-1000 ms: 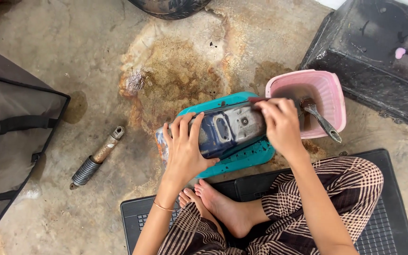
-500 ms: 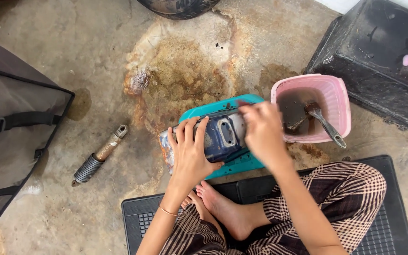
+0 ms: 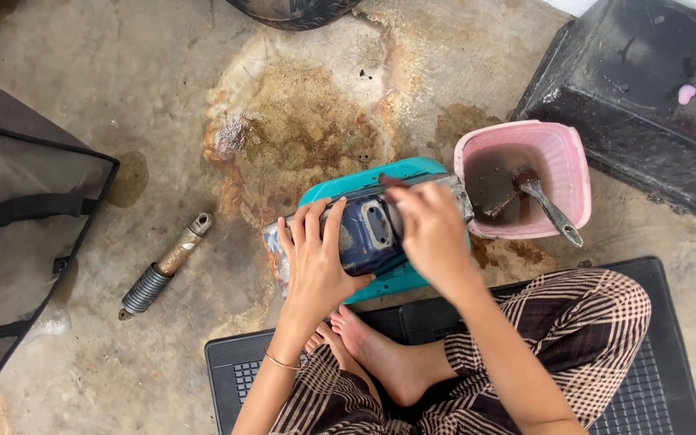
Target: The person scrubs a rectangular metal part with a dark abrasive pad, repeatedly dipping the pad into a pink bucket of liquid. The person holds the part steady with one hand while scrubbing with the other, occasionally turning the part to clean different sides.
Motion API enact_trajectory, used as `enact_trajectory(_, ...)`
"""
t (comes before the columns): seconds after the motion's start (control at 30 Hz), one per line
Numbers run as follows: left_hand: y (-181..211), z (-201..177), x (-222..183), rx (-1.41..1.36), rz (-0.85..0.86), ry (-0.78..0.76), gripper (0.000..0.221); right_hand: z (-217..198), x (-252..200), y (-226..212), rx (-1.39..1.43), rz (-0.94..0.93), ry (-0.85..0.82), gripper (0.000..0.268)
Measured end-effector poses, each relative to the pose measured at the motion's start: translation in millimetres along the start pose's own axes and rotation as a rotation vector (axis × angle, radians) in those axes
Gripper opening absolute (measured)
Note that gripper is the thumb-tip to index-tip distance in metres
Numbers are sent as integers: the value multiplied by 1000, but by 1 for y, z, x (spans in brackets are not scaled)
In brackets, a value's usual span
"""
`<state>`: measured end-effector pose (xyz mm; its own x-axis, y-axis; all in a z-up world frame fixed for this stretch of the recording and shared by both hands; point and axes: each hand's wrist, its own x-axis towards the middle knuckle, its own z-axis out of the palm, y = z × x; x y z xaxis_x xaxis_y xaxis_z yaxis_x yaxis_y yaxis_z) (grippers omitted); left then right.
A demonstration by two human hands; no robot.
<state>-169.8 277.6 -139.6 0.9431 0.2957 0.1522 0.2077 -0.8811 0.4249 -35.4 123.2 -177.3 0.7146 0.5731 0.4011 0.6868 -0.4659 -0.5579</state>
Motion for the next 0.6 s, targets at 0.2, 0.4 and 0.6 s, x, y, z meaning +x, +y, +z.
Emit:
enact_trajectory(0.2,1,1,4,12,-9,4,129,6,1,34,-306,118,107,15)
enact_trajectory(0.4,3,-2,3,-1,-11,-4,128,7,0,18,-9,75,17,22)
enact_trajectory(0.6,3,1,3,-9,-25,-12,130,2,4,3,-143,133,34,18)
